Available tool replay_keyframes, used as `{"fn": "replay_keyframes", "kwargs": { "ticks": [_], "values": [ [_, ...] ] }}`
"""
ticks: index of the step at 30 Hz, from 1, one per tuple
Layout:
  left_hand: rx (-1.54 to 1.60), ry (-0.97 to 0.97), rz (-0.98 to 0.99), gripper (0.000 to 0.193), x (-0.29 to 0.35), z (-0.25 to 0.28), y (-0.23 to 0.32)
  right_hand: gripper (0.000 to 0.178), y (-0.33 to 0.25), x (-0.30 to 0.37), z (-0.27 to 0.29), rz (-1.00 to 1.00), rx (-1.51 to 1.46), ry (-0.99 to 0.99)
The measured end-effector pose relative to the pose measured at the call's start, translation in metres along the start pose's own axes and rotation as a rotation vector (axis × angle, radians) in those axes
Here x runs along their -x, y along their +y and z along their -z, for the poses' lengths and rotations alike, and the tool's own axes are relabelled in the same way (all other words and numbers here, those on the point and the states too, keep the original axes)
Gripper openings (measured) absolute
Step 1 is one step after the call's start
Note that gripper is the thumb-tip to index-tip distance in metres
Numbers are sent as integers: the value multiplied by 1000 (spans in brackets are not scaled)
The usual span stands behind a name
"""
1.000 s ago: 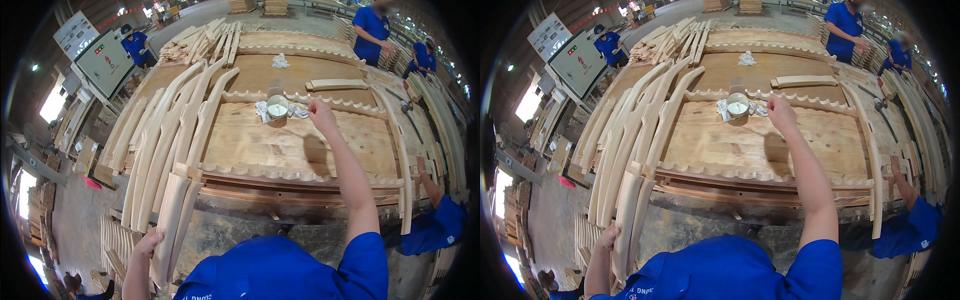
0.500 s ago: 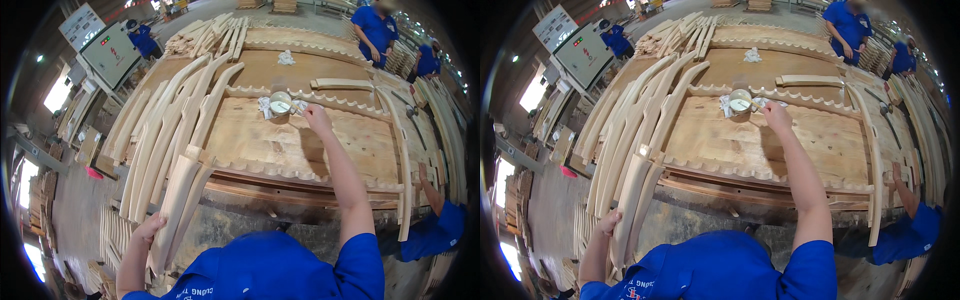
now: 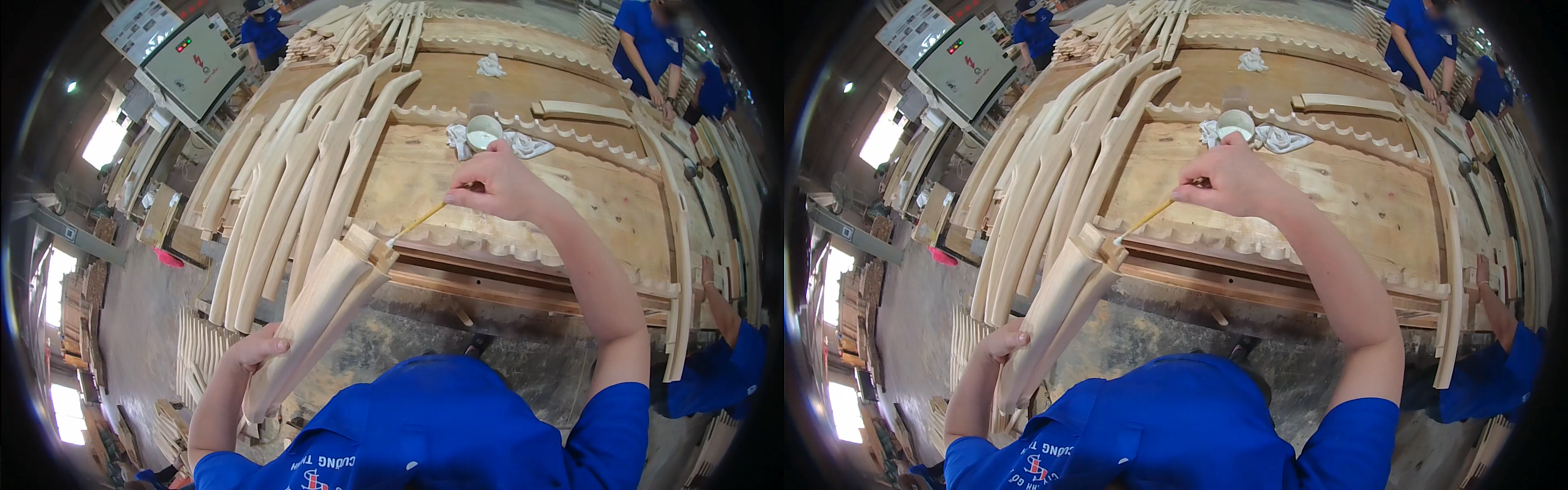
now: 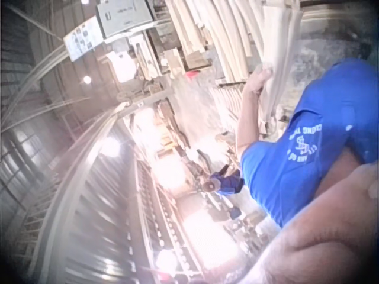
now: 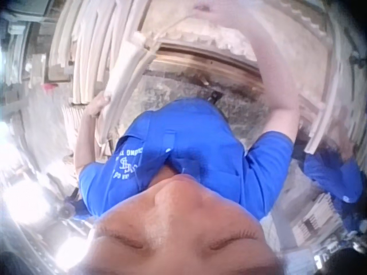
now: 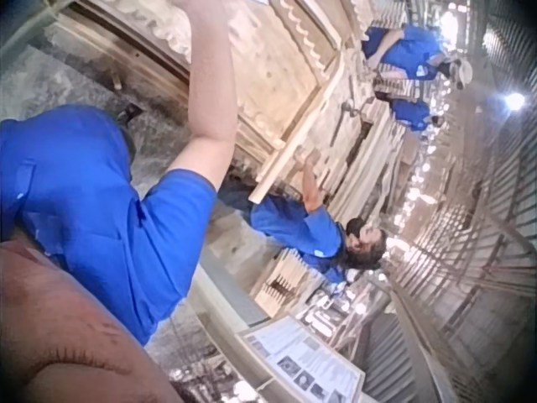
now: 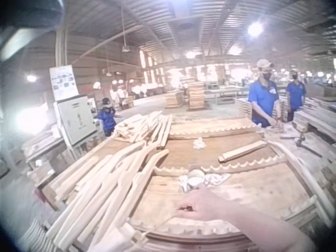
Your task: The person applies glue to the ends of wooden chair legs using a brush and then places them on a workbench. The person repeats this process for multiple chair legs.
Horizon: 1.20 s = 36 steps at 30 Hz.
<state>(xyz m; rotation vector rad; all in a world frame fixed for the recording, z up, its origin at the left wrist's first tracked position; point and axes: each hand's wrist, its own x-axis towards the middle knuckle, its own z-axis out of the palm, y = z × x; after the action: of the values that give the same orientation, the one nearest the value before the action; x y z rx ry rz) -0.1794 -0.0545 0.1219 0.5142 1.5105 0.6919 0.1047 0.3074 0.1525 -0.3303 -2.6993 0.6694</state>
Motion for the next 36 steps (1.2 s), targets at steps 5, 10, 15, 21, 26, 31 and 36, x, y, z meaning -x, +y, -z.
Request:
{"fn": "replay_keyframes", "kwargs": {
  "ticks": [5, 10, 15, 21, 26, 31, 36],
  "values": [
    [-79, -3, -1, 101, 8, 0, -2, 21, -20, -5, -10, 127, 125, 22],
    [-107, -52, 12, 100, 21, 4, -6, 22, -35, -2, -26, 246, 190, 134],
    [-81, -51, -9, 95, 25, 11, -21, 22, -45, 15, -33, 264, 183, 149],
    [-113, -67, 12, 96, 28, 7, -23, 21, -51, 41, -33, 312, 141, 72],
    [-83, -78, 3, 93, 30, 6, -23, 18, -63, 61, -23, 204, 95, 197],
    [-194, -135, 45, 91, 25, -4, -13, 17, -73, 65, -27, 146, 197, 343],
    [-272, -197, 23, 91, 12, -21, -2, 18, -75, 93, -31, 115, 308, 343]
  ]
}}
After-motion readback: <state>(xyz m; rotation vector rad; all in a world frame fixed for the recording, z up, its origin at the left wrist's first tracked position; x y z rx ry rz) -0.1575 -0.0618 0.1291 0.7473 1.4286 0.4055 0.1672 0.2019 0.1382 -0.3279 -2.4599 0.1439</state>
